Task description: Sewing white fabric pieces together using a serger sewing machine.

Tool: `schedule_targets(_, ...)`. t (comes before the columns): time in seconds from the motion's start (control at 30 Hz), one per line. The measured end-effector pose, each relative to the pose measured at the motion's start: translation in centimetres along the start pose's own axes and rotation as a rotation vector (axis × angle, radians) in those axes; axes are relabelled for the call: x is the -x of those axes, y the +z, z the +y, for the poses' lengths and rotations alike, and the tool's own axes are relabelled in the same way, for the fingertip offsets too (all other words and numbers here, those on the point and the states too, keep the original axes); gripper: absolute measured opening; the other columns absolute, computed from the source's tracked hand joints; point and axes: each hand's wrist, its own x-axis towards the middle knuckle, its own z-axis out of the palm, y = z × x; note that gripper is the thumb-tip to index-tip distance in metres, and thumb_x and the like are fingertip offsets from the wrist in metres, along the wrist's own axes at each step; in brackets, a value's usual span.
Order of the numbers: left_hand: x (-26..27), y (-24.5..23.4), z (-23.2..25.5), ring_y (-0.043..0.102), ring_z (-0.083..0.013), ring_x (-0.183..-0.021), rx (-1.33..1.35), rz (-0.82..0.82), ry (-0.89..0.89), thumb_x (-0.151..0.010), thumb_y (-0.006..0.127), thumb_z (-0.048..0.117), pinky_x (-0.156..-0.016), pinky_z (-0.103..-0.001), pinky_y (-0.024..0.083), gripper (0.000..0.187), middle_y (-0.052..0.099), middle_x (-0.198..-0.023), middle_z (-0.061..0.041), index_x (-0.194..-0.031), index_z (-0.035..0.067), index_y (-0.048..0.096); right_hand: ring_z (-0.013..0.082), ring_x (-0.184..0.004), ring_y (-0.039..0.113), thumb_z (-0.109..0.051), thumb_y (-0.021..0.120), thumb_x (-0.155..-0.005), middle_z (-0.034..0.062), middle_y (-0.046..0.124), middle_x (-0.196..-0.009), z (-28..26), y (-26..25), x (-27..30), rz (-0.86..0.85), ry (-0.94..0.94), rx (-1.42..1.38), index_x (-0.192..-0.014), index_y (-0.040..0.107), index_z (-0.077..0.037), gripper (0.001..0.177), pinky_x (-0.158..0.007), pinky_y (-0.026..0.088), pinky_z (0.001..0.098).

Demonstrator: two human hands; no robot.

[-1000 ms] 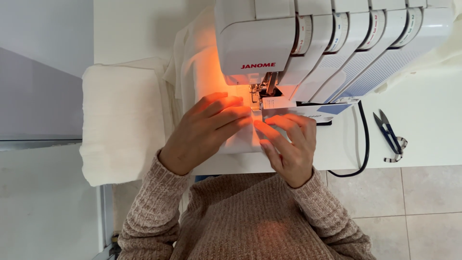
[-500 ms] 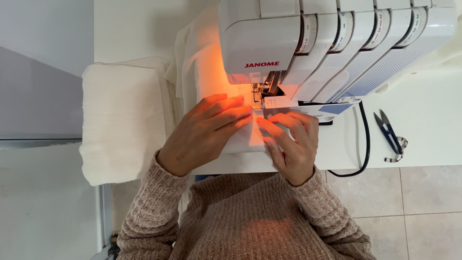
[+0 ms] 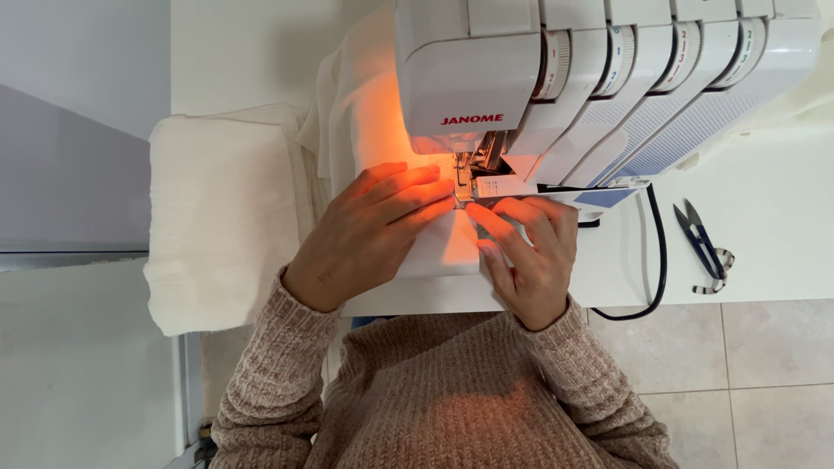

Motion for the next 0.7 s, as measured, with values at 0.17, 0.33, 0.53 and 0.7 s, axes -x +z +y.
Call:
schedule_targets(0.17, -0.1, -0.1, 0.0, 0.056, -0.0196, -0.128, 0.02, 0.001, 0.0, -0.089, 0.069, 0.003, -0.115, -0.041, 0.042, 0.038, 0.062, -0.138, -0.003, -0.127, 0.004, 0.067, 0.0299, -0.103, 0.049, -0.014, 0.072, -0.09, 0.0088, 0.063, -0.115, 0.1, 0.1, -0.1, 0.018, 0.0, 0.023, -0.113, 0.076, -0.006, 0.025, -0.093, 0.045, 0.0429)
schedule_targets(0.33, -0.2, -0.1, -0.1, 0.056, -0.0189, -0.128, 0.01, -0.001, -0.003, -0.089, 0.07, 0.003, -0.115, -0.04, 0.042, 0.04, 0.061, -0.14, -0.003, -0.129, 0.004, 0.066, 0.0301, -0.104, 0.05, -0.023, 0.066, -0.097, 0.0101, 0.063, -0.114, 0.6, 0.6, 0.2, 0.05, -0.012, 0.06, -0.106, 0.077, -0.004, 0.024, -0.093, 0.046, 0.0424)
schedule_targets(0.53, -0.2, -0.1, 0.0, 0.056, -0.0196, -0.128, -0.003, -0.011, -0.009, -0.087, 0.069, 0.002, -0.116, -0.04, 0.041, 0.042, 0.06, -0.141, -0.003, -0.129, 0.004, 0.065, 0.0316, -0.106, 0.052, -0.021, 0.064, -0.097, 0.0103, 0.063, -0.116, 0.9, 0.8, 0.6, 0.052, -0.006, 0.065, -0.11, 0.075, -0.003, 0.026, -0.092, 0.046, 0.0433)
schedule_targets(0.7, -0.2, -0.2, 0.1, 0.055, -0.0193, -0.128, -0.015, -0.02, -0.009, -0.087, 0.068, 0.002, -0.115, -0.04, 0.041, 0.041, 0.061, -0.14, -0.003, -0.128, 0.004, 0.065, 0.0326, -0.105, 0.054, -0.019, 0.065, -0.096, 0.013, 0.062, -0.113, 0.4, 0.6, 0.4, 0.065, 0.022, 0.034, -0.105, 0.073, 0.001, 0.024, -0.093, 0.046, 0.0442)
